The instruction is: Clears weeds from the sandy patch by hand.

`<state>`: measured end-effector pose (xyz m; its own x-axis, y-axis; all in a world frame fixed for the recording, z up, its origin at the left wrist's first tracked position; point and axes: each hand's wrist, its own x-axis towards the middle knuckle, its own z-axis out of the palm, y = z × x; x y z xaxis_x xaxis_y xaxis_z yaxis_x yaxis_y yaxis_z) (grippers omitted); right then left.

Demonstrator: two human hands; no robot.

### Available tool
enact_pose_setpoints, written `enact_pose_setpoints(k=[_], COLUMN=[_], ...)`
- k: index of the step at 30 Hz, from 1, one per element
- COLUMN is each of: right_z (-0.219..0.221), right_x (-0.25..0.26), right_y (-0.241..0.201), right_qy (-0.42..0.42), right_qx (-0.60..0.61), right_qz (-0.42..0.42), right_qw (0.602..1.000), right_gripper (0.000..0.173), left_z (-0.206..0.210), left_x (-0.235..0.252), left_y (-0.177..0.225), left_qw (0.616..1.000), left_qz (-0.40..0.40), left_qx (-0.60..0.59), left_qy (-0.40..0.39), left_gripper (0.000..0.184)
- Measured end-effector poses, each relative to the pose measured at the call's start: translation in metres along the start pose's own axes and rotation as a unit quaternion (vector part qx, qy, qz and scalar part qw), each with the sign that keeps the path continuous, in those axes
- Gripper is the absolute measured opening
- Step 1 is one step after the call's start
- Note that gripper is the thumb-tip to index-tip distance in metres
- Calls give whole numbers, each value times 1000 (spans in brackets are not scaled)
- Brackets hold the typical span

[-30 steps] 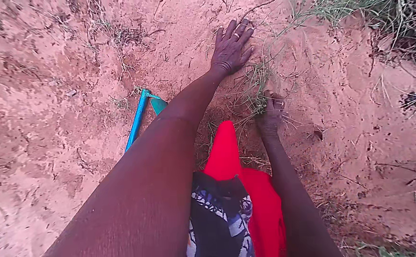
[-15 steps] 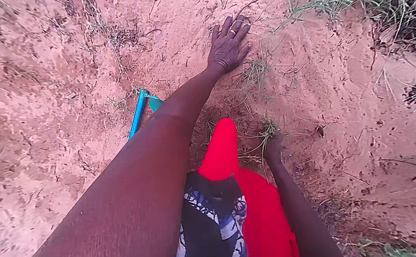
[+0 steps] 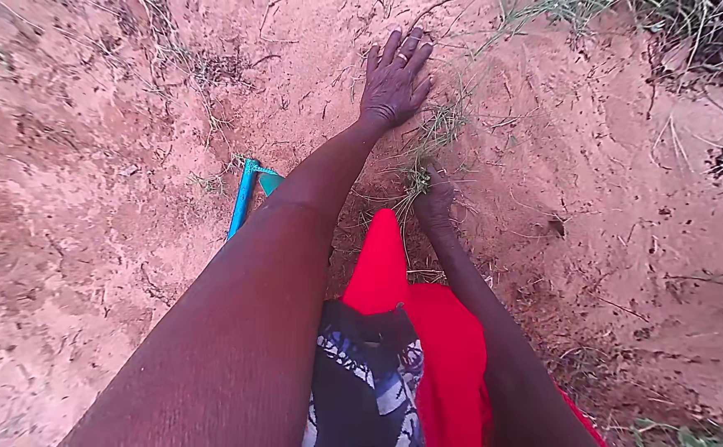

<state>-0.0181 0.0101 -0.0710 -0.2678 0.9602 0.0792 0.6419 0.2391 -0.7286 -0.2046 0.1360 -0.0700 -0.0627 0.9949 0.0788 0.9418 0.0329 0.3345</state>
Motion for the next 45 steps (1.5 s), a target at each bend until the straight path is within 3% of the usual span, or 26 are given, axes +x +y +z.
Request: enact_pose_setpoints(k=[4,8,11,15,16,18,22,24,28,30,33,36,38,41,45], right_z=[-22,-32,-34,-48,-49,-57,-54,-36,-3,2,-5,-12,-21,-32,-65], right_x=[14,28,-3,-57,-62,-59,-10,14,34,29,21,27,18,-15,-32], right_y=[-13,-23,-28,-5,6,16,-2,-10,-2,0,-7,-1,-5,-2,19], right_qy=[-101,-153,-101,7,53,72,-32,-63,-25,11,24,100,99,87,172], right_qx=[38,-12,-3,118,158,145,-28,-75,-73,-12,143,297,277,172,159], right_qz=[170,251,285,326,323,289,201,115,-65,-80,69,196,216,234,303], right_qw=[980,956,953,938,932,944,979,989,995,997,987,929,931,953,924], right_gripper=[28,34,31,18,11,16,34,44,30,26,24,19,29,24,19], left_z=[0,-3,-3,-2,-2,-3,-1,-1,0,-1,0,0,0,-1,1], left_x=[0,-1,-1,-1,-2,-1,-2,-2,-1,0,-1,-1,-2,-1,0], left_y=[0,2,1,1,1,1,1,0,0,-1,-1,-1,-2,-2,-2], left_qw=[1000,1000,1000,1000,1000,1000,1000,1000,1000,1000,1000,1000,1000,1000,1000], left_qz=[-1,-8,-4,0,-1,-1,0,-1,-2,-2,-3,0,3,-1,1], left_qx=[2,-10,-11,-10,-10,-12,-8,-10,-15,-13,-5,-3,-3,-5,-7], left_qy=[-4,-19,-12,-6,-8,-6,-2,-4,-7,-10,-9,-5,-1,-10,-10], left_gripper=[60,60,60,60,60,59,60,60,61,61,62,62,61,63,62])
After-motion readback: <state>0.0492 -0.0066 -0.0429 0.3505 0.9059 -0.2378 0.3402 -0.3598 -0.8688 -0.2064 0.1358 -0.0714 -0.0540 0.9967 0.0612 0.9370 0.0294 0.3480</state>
